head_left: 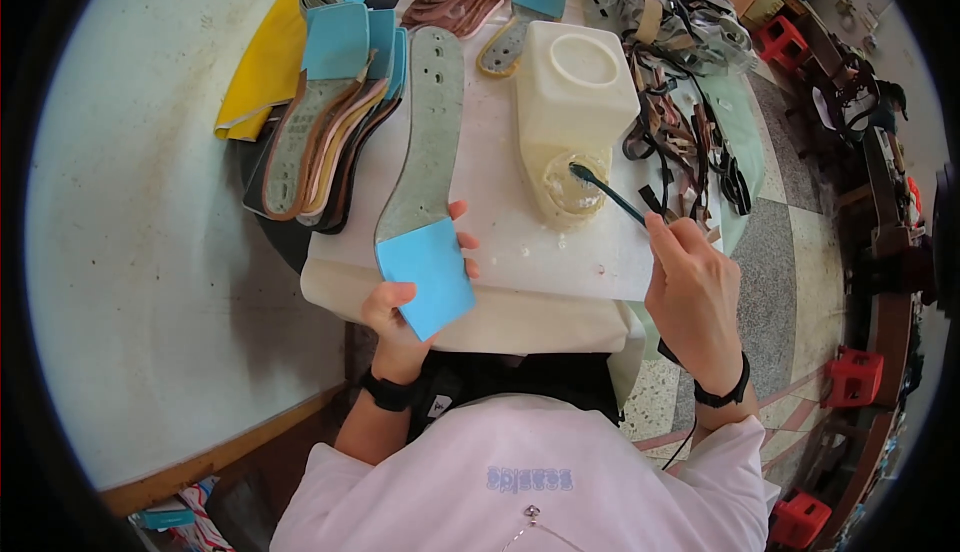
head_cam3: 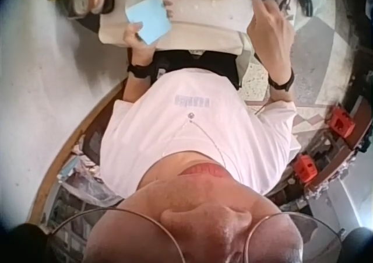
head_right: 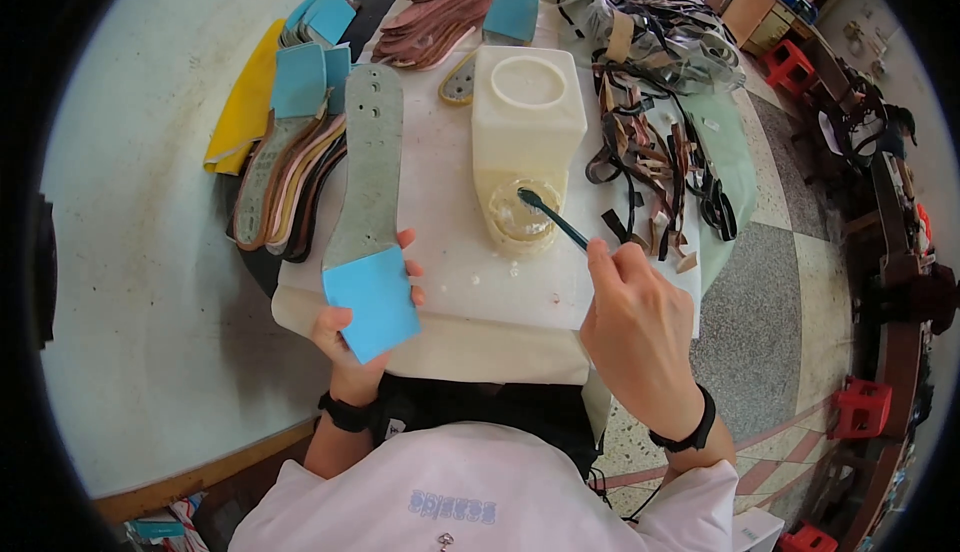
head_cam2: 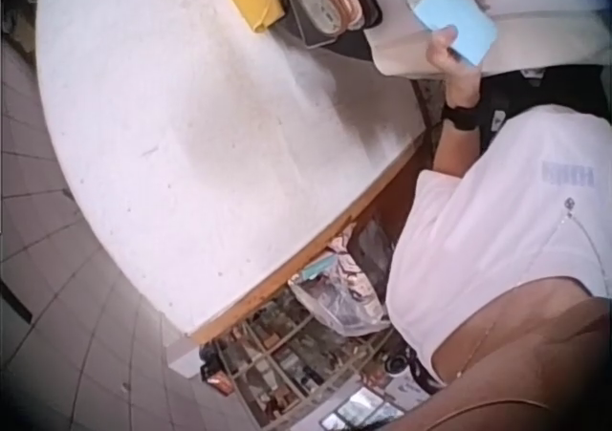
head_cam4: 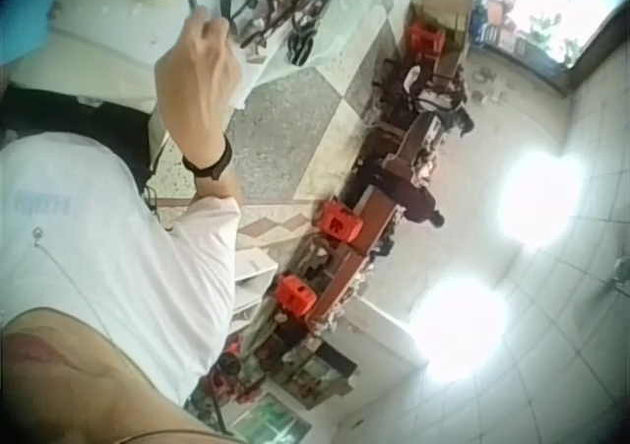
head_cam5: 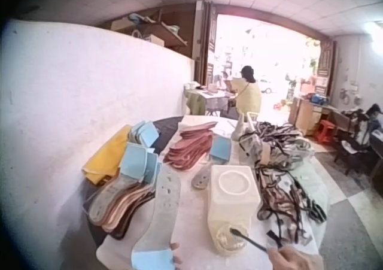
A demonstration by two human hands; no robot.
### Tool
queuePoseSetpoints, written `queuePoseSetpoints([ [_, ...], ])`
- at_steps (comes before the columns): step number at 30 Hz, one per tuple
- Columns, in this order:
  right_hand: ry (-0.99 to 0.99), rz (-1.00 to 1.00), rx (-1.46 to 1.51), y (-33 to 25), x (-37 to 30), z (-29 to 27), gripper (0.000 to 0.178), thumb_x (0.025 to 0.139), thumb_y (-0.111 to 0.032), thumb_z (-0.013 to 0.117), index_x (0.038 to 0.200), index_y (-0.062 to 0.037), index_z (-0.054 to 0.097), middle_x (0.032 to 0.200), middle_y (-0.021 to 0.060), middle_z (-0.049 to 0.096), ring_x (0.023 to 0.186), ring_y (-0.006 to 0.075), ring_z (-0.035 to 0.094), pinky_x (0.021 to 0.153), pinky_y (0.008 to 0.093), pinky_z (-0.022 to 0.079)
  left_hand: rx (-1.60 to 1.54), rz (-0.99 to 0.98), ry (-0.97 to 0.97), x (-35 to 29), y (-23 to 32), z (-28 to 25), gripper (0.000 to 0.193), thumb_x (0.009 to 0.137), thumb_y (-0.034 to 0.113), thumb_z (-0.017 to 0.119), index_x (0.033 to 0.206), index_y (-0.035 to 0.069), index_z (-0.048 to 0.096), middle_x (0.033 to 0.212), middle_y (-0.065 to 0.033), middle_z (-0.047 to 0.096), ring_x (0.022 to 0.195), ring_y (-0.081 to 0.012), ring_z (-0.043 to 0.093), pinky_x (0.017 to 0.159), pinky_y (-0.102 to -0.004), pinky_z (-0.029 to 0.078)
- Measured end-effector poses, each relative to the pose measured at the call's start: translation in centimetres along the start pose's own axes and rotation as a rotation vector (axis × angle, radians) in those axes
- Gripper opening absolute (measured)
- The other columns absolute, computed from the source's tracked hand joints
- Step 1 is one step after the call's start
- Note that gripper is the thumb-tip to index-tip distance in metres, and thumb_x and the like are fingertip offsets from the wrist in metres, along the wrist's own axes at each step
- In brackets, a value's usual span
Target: Applying adhesive to a shoe sole and attaching a fabric lining component.
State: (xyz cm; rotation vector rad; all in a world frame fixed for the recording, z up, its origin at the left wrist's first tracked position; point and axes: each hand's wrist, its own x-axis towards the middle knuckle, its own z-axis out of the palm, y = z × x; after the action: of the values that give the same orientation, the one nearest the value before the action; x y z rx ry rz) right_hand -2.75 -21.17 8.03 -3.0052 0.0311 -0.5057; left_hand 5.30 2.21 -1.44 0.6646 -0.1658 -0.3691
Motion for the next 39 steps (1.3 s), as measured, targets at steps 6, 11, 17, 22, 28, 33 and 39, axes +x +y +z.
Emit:
queuePoseSetpoints([
  [6, -0.047, -0.010, -0.101, -0.6, 1.0, 0.3, 0.029, 0.069, 0.001, 0.056, 0.097, 0.0007, 0.060, 0.073, 0.0097, 0.052, 0.060, 0.0244, 0.057, 0.050, 0.0347, 0.042, 0.049, -0.009, -0.016, -0.1, -0.2, 0.1, 0.087, 0.054, 0.025, 0.053, 0.133, -0.002, 0.031, 0.133, -0.0194, 0.039, 0.100, -0.0280, 0.051, 0.078, -0.0365, 0.047],
  [11, -0.077, -0.021, -0.140, -1.0, 1.4, 0.1, 0.028, 0.069, 0.001, 0.056, 0.096, 0.0015, 0.061, 0.072, 0.0107, 0.052, 0.060, 0.0247, 0.058, 0.050, 0.0339, 0.043, 0.061, -0.002, -0.021, -0.3, -0.1, 0.1, 0.087, 0.054, 0.025, 0.053, 0.134, -0.001, 0.031, 0.135, -0.0183, 0.037, 0.102, -0.0276, 0.049, 0.079, -0.0362, 0.046],
  [17, -0.082, -0.042, -0.160, -1.1, 1.5, 0.1, 0.028, 0.068, 0.002, 0.056, 0.096, 0.0016, 0.061, 0.074, 0.0111, 0.054, 0.062, 0.0245, 0.059, 0.052, 0.0331, 0.045, 0.085, 0.004, -0.050, -0.2, -0.1, 0.3, 0.087, 0.054, 0.025, 0.053, 0.134, -0.001, 0.032, 0.136, -0.0174, 0.036, 0.105, -0.0282, 0.049, 0.082, -0.0362, 0.044],
  [22, -0.097, -0.091, -0.205, -1.2, 1.9, 0.0, 0.028, 0.066, 0.000, 0.058, 0.094, 0.0035, 0.061, 0.075, 0.0107, 0.054, 0.062, 0.0220, 0.059, 0.052, 0.0312, 0.045, 0.101, 0.007, -0.036, -0.5, 0.1, 0.0, 0.083, 0.054, 0.024, 0.052, 0.132, -0.002, 0.034, 0.130, -0.0192, 0.041, 0.109, -0.0303, 0.047, 0.084, -0.0372, 0.043],
  [28, -0.129, -0.189, -0.342, -1.7, 2.9, -0.3, 0.009, 0.064, -0.001, 0.059, 0.073, -0.0010, 0.057, 0.067, 0.0083, 0.053, 0.058, 0.0175, 0.058, 0.050, 0.0279, 0.044, 0.205, -0.058, -0.090, 0.5, 3.0, 2.3, 0.076, 0.056, 0.022, 0.051, 0.128, -0.003, 0.039, 0.124, -0.0199, 0.046, 0.106, -0.0301, 0.050, 0.083, -0.0353, 0.044],
  [33, -0.146, -0.171, -0.339, -1.2, 3.2, -0.4, 0.007, 0.064, 0.000, 0.059, 0.070, -0.0027, 0.054, 0.066, 0.0082, 0.053, 0.058, 0.0190, 0.059, 0.049, 0.0295, 0.044, 0.164, -0.204, -0.185, 2.5, 5.4, 5.0, 0.073, 0.058, 0.021, 0.051, 0.126, -0.004, 0.041, 0.121, -0.0202, 0.049, 0.102, -0.0295, 0.052, 0.081, -0.0343, 0.045],
  [39, 0.013, 0.030, 0.074, 1.0, 0.8, -0.6, 0.015, 0.075, -0.001, 0.056, 0.089, -0.0042, 0.060, 0.070, 0.0109, 0.053, 0.058, 0.0311, 0.055, 0.052, 0.0369, 0.043, 0.184, -0.189, -0.322, 5.2, 4.4, 4.5, 0.073, 0.058, 0.021, 0.052, 0.126, -0.002, 0.041, 0.118, -0.0192, 0.051, 0.100, -0.0283, 0.053, 0.080, -0.0330, 0.044],
])
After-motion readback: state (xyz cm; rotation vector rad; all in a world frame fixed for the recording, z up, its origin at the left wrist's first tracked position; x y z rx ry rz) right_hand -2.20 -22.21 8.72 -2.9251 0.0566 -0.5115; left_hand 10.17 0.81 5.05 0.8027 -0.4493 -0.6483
